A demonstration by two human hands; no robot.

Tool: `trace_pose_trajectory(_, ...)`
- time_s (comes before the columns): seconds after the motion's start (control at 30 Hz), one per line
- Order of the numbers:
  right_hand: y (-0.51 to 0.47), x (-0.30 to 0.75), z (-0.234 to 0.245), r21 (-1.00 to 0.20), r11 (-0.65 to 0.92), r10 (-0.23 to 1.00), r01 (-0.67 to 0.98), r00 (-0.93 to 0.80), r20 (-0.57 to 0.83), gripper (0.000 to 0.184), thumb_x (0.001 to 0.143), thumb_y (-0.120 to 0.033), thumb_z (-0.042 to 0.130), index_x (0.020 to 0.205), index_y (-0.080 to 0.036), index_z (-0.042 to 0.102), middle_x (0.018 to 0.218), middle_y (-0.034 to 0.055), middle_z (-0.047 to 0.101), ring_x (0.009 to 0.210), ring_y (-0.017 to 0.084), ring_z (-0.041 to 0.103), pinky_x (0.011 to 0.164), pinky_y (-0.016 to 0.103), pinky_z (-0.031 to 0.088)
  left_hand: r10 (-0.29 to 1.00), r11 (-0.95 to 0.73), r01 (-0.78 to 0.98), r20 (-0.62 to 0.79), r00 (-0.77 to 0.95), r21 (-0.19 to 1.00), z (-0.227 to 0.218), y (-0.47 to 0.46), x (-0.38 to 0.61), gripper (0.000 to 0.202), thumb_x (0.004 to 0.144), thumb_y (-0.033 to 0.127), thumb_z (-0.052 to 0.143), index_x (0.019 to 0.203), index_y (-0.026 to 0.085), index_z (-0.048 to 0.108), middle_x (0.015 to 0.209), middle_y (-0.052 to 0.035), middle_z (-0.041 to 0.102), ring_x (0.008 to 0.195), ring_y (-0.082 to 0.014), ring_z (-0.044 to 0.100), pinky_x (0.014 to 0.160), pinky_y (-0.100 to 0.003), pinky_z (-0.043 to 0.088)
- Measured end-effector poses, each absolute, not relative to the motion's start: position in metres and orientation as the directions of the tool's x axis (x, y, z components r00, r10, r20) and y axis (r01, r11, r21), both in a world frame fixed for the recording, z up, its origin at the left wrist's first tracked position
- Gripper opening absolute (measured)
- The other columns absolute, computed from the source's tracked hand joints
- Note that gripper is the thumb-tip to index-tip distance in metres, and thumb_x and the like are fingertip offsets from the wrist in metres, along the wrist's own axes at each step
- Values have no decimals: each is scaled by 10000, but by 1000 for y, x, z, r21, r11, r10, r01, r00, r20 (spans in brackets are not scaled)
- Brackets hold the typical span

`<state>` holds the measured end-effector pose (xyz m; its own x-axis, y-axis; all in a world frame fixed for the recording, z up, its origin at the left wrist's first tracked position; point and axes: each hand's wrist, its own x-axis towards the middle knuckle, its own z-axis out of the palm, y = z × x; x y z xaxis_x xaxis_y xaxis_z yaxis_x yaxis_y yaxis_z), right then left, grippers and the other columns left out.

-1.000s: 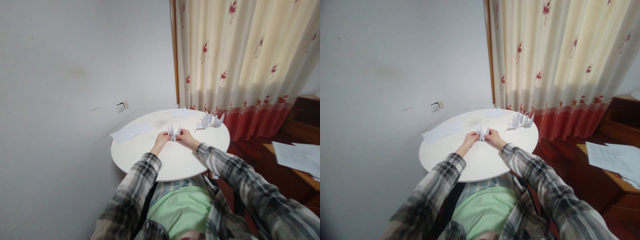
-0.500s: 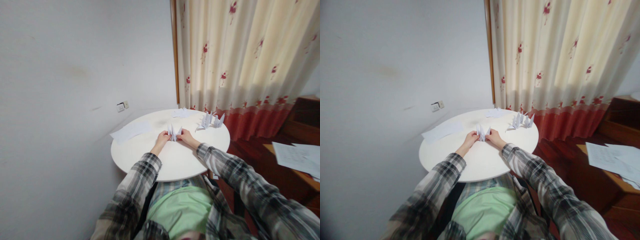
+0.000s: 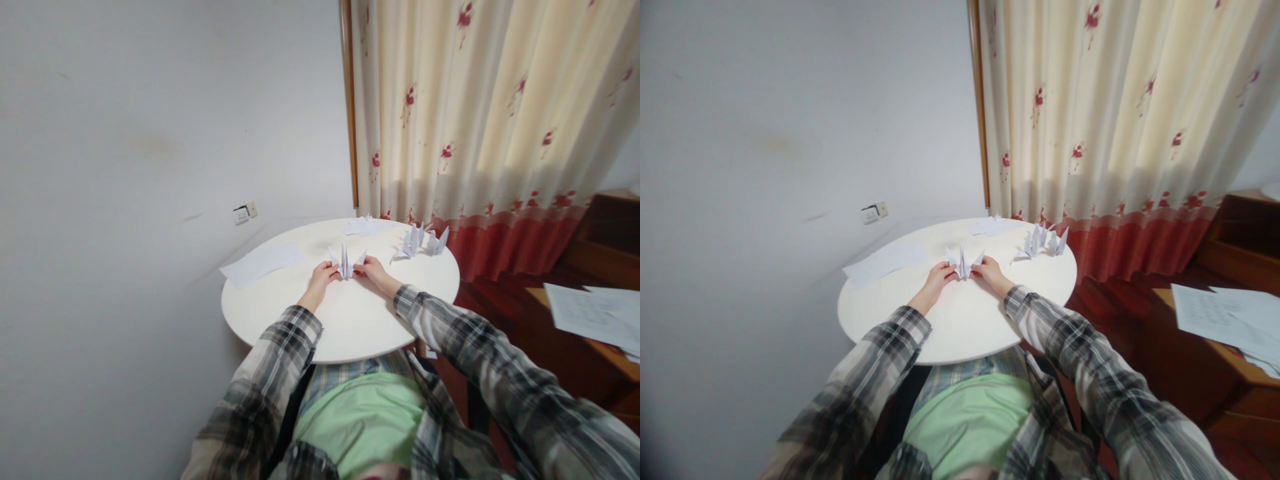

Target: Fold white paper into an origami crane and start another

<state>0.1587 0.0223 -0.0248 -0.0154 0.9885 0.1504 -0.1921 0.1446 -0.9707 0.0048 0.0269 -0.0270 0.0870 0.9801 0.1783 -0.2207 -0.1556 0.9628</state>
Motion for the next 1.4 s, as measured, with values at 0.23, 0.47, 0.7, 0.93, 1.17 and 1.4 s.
trace_pose_trajectory(0.23, 24, 159, -29, -982, 191, 980, 2, -59, 190, 87, 627, -107, 561, 710, -132, 566, 625, 4, 602, 544, 96, 539, 586, 233, 480, 968, -251, -68, 252, 5, 966, -32, 35, 6, 190, 589, 261, 668, 679, 139, 555, 664, -9, 588, 584, -107, 554, 604, -248, 468)
trace_pose_trajectory(0.47, 27, 164, -31, -820, 509, 848, 263, 10, 530, 95, 630, -194, 579, 719, -162, 574, 757, 1, 597, 736, 129, 534, 758, 283, 429, 945, -322, 13, 321, 67, 947, -37, 39, 11, 187, 576, 278, 664, 687, 156, 576, 628, 4, 594, 555, -120, 553, 553, -242, 446)
trace_pose_trajectory(0.7, 24, 165, -28, -790, 584, 799, 188, 40, 600, 103, 634, -212, 597, 718, -155, 615, 865, 48, 592, 823, 149, 542, 737, 272, 427, 891, -454, 126, 450, 58, 882, -32, 31, 15, 134, 596, 268, 650, 658, 156, 608, 651, -6, 598, 621, -118, 535, 614, -224, 427)
trace_pose_trajectory(0.93, 24, 166, -25, -792, 576, 808, 201, 11, 590, 56, 628, -210, 614, 650, -159, 626, 884, 60, 607, 853, 155, 552, 820, 290, 409, 841, -539, 227, 536, 78, 811, -25, 22, 17, 107, 623, 261, 628, 645, 156, 630, 714, -35, 612, 676, -135, 542, 655, -242, 420)
trace_pose_trajectory(1.17, 27, 167, -26, -834, 541, 840, 105, -34, 541, 71, 616, -223, 610, 610, -155, 628, 910, 67, 611, 823, 165, 554, 805, 324, 418, 890, -455, 138, 455, 33, 880, -16, 19, 13, 228, 685, 351, 554, 726, 146, 645, 738, -42, 631, 643, -131, 541, 583, -238, 395)
trace_pose_trajectory(1.4, 28, 165, -29, -860, 511, 855, -3, -106, 508, 126, 599, -264, 642, 638, -144, 647, 914, 66, 613, 754, 151, 560, 762, 318, 438, 938, -333, 20, 330, 104, 943, -16, 19, 10, 235, 628, 350, 615, 741, 149, 663, 705, -31, 617, 629, -114, 512, 549, -214, 351)
